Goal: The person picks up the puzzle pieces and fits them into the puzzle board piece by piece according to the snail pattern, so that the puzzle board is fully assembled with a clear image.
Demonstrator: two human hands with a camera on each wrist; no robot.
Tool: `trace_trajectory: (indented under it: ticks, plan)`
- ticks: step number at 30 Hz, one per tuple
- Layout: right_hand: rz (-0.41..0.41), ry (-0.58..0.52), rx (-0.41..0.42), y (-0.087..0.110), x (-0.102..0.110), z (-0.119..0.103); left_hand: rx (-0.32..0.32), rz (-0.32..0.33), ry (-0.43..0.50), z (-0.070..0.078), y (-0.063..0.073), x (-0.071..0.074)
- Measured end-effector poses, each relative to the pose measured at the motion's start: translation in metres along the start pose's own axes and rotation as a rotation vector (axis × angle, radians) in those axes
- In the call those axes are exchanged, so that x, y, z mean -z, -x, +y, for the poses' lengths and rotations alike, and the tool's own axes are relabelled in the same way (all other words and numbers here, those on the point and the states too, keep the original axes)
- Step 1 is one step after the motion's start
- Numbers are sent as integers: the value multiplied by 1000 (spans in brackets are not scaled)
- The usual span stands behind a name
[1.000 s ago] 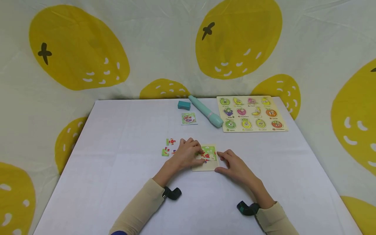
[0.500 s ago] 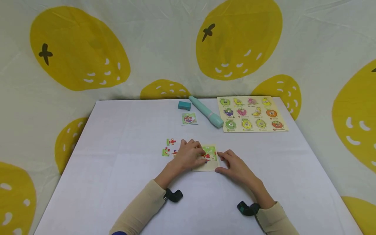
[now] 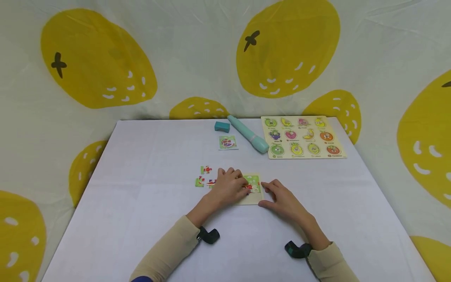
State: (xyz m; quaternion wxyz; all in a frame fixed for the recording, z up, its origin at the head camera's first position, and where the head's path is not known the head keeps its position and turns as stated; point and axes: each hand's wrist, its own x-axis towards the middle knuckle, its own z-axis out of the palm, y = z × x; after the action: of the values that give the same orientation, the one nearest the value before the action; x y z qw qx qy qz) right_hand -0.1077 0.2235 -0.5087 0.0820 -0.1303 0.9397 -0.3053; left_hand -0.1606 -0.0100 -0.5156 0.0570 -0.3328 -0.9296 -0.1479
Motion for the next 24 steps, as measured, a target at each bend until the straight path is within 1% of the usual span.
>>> trace_trajectory:
  ticks: [5, 8, 12, 14, 21, 24]
  plan:
    - [-3, 3, -6, 1, 0, 0, 51, -18, 50, -6, 4, 6]
    - [-7, 7, -4, 1, 0, -1, 81, 9, 59, -13, 7, 11]
    - [-9, 1, 0, 1, 0, -1, 100, 72, 62, -24, 10, 19]
    - [-10, -2, -1, 1, 0, -1, 105, 92, 64, -31, 12, 24]
    - [-9, -4, -1, 0, -1, 1, 167, 98, 146, -55, 19, 39]
    - [-8, -5, 0, 0, -1, 2, 196, 111, 155, -66, 22, 43]
